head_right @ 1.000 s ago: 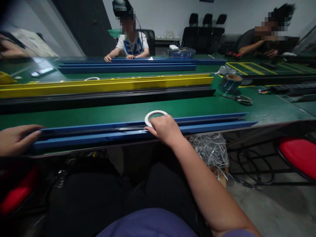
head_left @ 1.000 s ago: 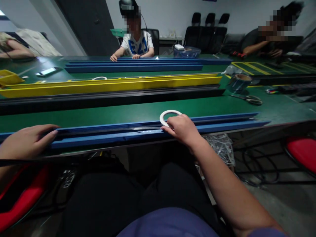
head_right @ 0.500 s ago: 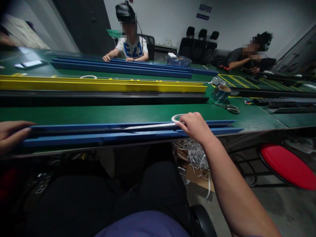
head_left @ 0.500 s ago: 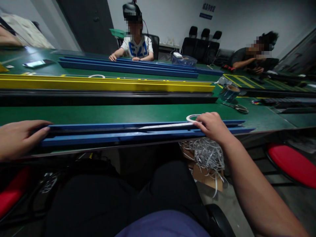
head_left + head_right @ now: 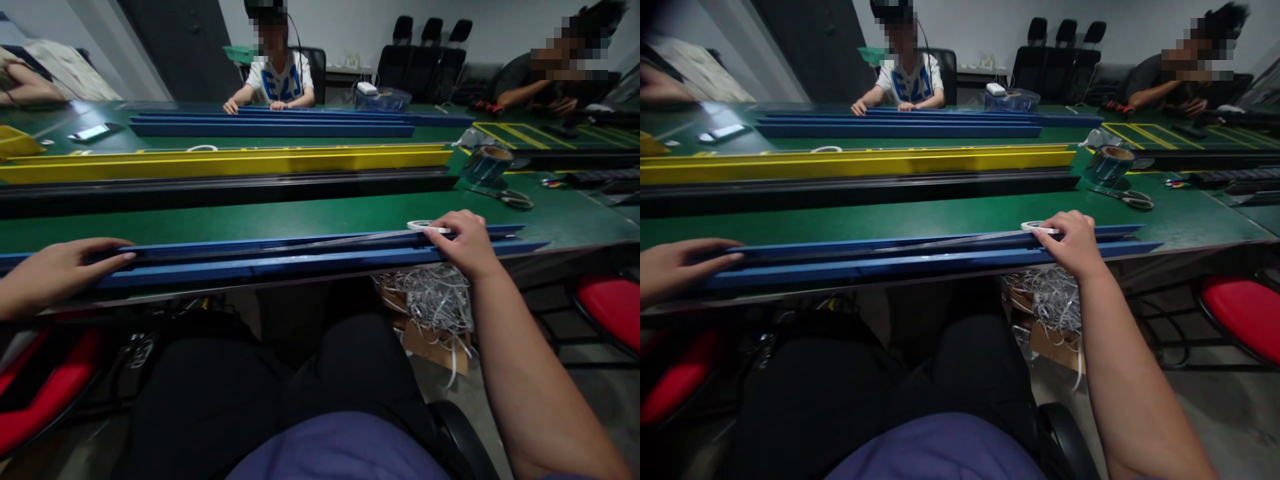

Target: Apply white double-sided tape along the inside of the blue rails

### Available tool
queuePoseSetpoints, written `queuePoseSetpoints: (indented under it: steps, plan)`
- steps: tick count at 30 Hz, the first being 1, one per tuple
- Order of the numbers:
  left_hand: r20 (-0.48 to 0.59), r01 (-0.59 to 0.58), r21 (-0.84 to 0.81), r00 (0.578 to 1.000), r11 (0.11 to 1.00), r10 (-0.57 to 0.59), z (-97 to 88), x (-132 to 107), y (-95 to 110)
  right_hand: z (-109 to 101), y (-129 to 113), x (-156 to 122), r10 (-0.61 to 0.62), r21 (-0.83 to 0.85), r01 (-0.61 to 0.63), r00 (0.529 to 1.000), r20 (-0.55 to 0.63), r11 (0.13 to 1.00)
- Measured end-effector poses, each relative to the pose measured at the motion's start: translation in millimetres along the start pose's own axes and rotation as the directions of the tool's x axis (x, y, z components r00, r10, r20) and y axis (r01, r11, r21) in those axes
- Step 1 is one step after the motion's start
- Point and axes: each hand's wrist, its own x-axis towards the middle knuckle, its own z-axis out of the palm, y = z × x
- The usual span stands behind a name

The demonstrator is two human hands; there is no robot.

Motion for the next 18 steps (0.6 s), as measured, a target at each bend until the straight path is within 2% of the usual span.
queuePoseSetpoints:
  steps: [2, 4, 7, 10, 12, 15, 17, 18]
  plan:
    - [0.027, 0.05, -0.046, 0.998, 0.998, -0.049, -4.8, -4.5, 27.4, -1.9, -0.5, 1.7, 0.033, 0.028, -0.034, 0.999, 0.035, 0.999]
    - [0.055, 0.038, -0.041, 0.998, 0.998, -0.036, -5.6, -6.0, 57.7, -4.3, -1.0, 2.9, 0.047, 0.054, -0.05, 0.997, 0.055, 0.997]
    - [0.051, -0.073, -0.01, 0.996, 0.997, 0.073, -1.1, -1.5, 100.2, -7.2, -1.4, 2.6, 0.034, 0.079, -0.038, 0.998, 0.055, 0.996]
    - [0.052, -0.208, 0.005, 0.977, 0.978, 0.207, 5.8, 7.9, 133.1, -7.9, -1.9, 0.5, 0.012, 0.073, -0.014, 0.999, 0.04, 0.997]
    - [0.054, -0.324, 0.033, 0.945, 0.945, 0.322, 10.1, 14.5, 149.5, -7.1, -2.1, -1.1, 0.003, 0.063, -0.005, 1.0, 0.028, 0.998]
    - [0.049, -0.518, 0.094, 0.856, 0.85, 0.515, 15.0, 21.6, 169.1, -5.3, -2.7, -3.1, -0.021, 0.04, 0.02, 1.0, 0.023, 0.999]
    - [0.044, -0.588, 0.135, 0.807, 0.797, 0.589, 17.0, 24.1, 179.9, -4.2, -3.3, -3.9, -0.04, 0.016, 0.039, 0.999, 0.024, 0.999]
    - [0.041, -0.599, 0.15, 0.799, 0.787, 0.6, 17.7, 24.9, 184.6, -3.7, -3.6, -4.2, -0.048, 0.006, 0.047, 0.999, 0.022, 0.999]
